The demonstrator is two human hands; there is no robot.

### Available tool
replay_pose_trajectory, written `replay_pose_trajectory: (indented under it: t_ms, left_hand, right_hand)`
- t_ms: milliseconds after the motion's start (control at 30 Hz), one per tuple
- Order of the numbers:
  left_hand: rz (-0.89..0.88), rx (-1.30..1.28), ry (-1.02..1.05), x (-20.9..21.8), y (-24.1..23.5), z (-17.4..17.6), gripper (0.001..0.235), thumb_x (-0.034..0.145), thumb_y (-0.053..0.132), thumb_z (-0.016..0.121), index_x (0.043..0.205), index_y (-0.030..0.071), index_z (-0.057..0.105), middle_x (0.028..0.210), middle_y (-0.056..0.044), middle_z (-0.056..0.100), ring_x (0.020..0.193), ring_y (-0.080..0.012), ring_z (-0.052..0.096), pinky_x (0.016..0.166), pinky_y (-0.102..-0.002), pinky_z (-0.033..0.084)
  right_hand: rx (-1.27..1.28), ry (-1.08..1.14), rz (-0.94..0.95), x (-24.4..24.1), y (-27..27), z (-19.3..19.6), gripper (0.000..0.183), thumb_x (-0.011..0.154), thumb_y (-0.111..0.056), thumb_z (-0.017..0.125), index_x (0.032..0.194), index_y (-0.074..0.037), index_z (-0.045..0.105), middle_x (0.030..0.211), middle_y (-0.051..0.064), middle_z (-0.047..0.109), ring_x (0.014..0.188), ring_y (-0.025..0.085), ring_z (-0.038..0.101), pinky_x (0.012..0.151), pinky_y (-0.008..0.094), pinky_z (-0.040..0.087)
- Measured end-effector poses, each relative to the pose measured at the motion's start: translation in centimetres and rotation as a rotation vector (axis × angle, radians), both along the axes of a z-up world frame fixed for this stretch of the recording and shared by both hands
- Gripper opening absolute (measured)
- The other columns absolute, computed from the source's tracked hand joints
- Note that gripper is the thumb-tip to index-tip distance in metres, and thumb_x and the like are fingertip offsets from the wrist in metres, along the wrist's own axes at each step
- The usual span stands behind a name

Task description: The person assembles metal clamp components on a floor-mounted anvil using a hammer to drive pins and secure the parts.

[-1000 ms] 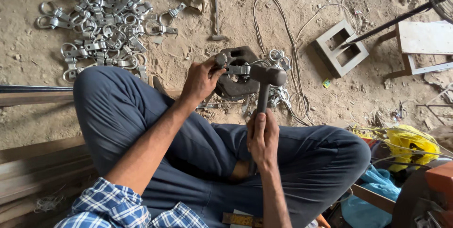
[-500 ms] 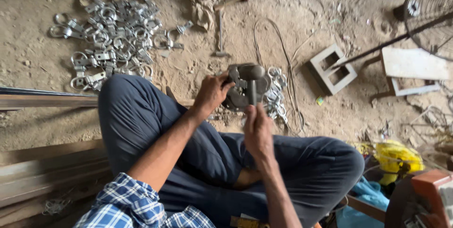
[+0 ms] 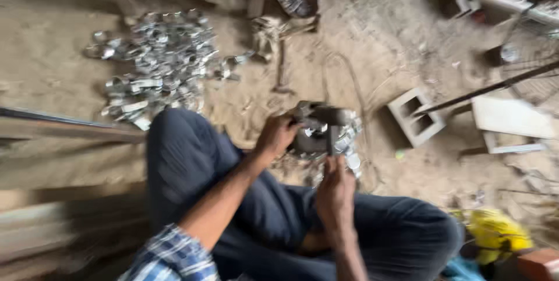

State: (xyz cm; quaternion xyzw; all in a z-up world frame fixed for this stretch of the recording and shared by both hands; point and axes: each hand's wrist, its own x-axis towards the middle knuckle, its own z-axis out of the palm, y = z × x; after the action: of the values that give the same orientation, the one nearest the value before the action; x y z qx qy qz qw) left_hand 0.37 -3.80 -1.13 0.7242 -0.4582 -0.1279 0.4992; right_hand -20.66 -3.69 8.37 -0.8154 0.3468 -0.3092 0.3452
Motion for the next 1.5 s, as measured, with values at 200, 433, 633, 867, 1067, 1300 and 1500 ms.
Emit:
replay_pose_trajectory:
  t_ms: [200,433,633,867,1067,1300,1500]
  left_hand:
    - [-0.016,-0.101,0.06,-1.9,1.8,-1.0,0.027,0.099,0.024,0.066,0.116,0.004,0.069,0.09,-0.017,0.077,0.078,-0.0324,0.074,0.067,-0.046,0.059]
    - [0.082,-0.165,0.356,-0.5,2.7,-1.1,0.034,0.108,0.036,0.051,0.116,0.005,0.061,0.106,-0.013,0.076,0.084,-0.0224,0.077,0.064,-0.035,0.066]
    - [0.166,-0.228,0.359,0.8,3.1,-0.9,0.036,0.107,0.035,0.048,0.123,0.003,0.056,0.111,-0.013,0.074,0.092,-0.0236,0.078,0.068,-0.035,0.067]
    - [0.124,-0.129,0.376,0.6,2.6,-2.5,0.027,0.109,0.03,0.052,0.12,0.007,0.058,0.106,-0.01,0.074,0.088,-0.0181,0.077,0.065,-0.03,0.066]
    - [0.234,0.024,0.091,0.8,1.2,-5.7,0.036,0.108,0.039,0.061,0.115,0.003,0.061,0.082,-0.014,0.064,0.062,-0.0189,0.056,0.05,-0.033,0.047]
    - [0.136,0.014,0.163,1.1,1.6,-4.1,0.042,0.107,0.044,0.059,0.114,0.002,0.063,0.08,-0.005,0.067,0.064,-0.0141,0.064,0.052,-0.031,0.051]
    - [0.024,-0.075,0.054,0.9,1.5,-1.0,0.024,0.106,0.028,0.063,0.109,0.005,0.067,0.089,-0.009,0.077,0.068,-0.0176,0.071,0.057,-0.035,0.053]
  right_hand:
    - [0.473,-0.034,-0.004,-3.9,0.6,0.8,0.044,0.114,-0.037,0.037,0.088,-0.005,0.053,0.063,0.003,0.044,0.049,0.013,0.039,0.042,0.03,0.033]
    - [0.964,-0.253,-0.185,-5.6,1.6,-0.9,0.038,0.11,-0.043,0.035,0.096,-0.01,0.049,0.058,-0.001,0.04,0.038,0.009,0.034,0.032,0.026,0.028]
    - [1.081,-0.403,-0.225,-6.3,0.3,-2.3,0.042,0.111,-0.046,0.034,0.1,-0.009,0.052,0.061,-0.002,0.04,0.04,0.007,0.031,0.034,0.025,0.028]
    - [1.175,-0.455,-0.233,-6.6,-0.1,-3.9,0.041,0.11,-0.046,0.036,0.1,-0.01,0.051,0.061,-0.001,0.04,0.039,0.009,0.031,0.032,0.025,0.027]
    - [1.176,-0.511,-0.166,-7.5,-0.6,-6.9,0.042,0.11,-0.046,0.036,0.101,-0.008,0.051,0.061,0.0,0.042,0.038,0.01,0.033,0.029,0.026,0.027]
    - [1.205,-0.57,-0.156,-8.0,-0.6,-8.8,0.041,0.112,-0.043,0.038,0.105,-0.006,0.053,0.063,0.002,0.043,0.038,0.011,0.036,0.028,0.026,0.028]
    - [1.056,-0.323,-0.26,-6.5,0.5,-4.9,0.043,0.109,-0.045,0.034,0.096,-0.008,0.051,0.057,0.0,0.042,0.036,0.01,0.036,0.028,0.025,0.028]
